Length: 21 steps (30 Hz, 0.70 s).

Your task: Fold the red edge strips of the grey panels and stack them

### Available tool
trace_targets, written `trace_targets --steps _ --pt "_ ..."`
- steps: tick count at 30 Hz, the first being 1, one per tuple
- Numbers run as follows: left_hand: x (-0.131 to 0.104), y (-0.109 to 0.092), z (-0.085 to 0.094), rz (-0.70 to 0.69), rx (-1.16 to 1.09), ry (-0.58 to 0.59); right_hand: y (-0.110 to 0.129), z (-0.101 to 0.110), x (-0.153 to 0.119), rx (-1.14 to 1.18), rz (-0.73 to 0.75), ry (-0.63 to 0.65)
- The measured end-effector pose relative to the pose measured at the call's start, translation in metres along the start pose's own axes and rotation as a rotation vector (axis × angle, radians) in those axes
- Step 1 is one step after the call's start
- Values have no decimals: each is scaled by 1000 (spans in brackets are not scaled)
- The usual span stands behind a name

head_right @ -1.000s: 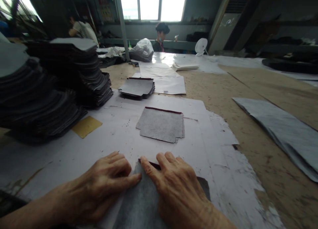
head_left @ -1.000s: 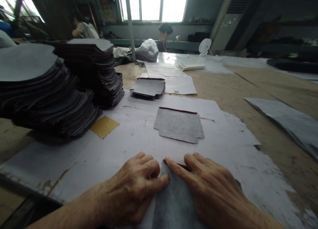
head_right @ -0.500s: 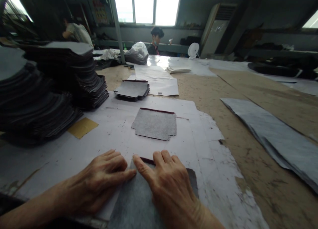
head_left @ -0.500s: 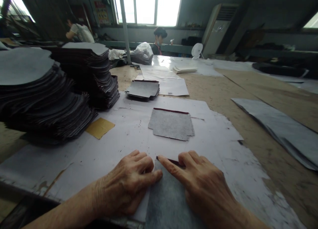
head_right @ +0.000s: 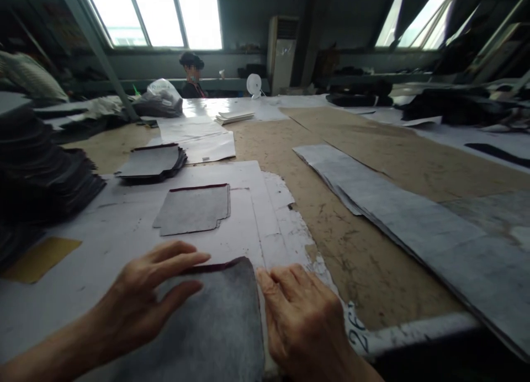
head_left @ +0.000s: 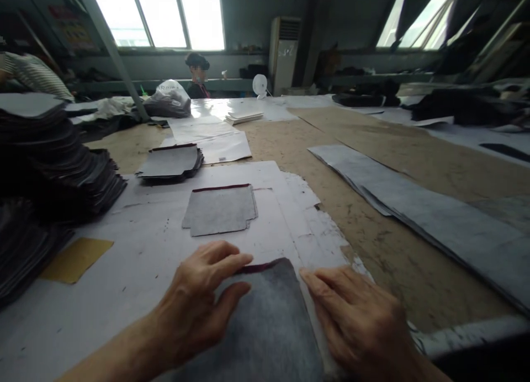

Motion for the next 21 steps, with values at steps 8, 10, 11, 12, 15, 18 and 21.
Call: trace_targets --steps 8,10,11,12,15,18,21 --pt "35 -8 -43 25 -101 -10 -1 -11 -2 -41 49 94" --pt "33 -9 -43 -7 -97 -32 -2 -13 -1 -37 34 130" --pt "32 -10 -43 -20 -92 -34 -2 -14 -1 -34 20 153" --pt "31 -10 -43 -30 -87 -30 -3 -16 0 -30 9 175" --pt "29 -11 -45 -61 -66 4 -4 -18 0 -12 -10 216" --pt "28 -13 -47 -129 -39 60 -5 -20 -1 -1 -8 228" --pt "27 -14 -49 -169 -19 102 -5 -21 -2 -5 -12 233"
Point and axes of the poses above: each hand's wrist, its own x-axis towards the middle knuckle, its own z-axis out of the back of the hand, y = z × x, the point moved 3 cm from there along x, towards the middle knuckle, and after that the axes turned 8 degrees about y, right-handed, at the moved point
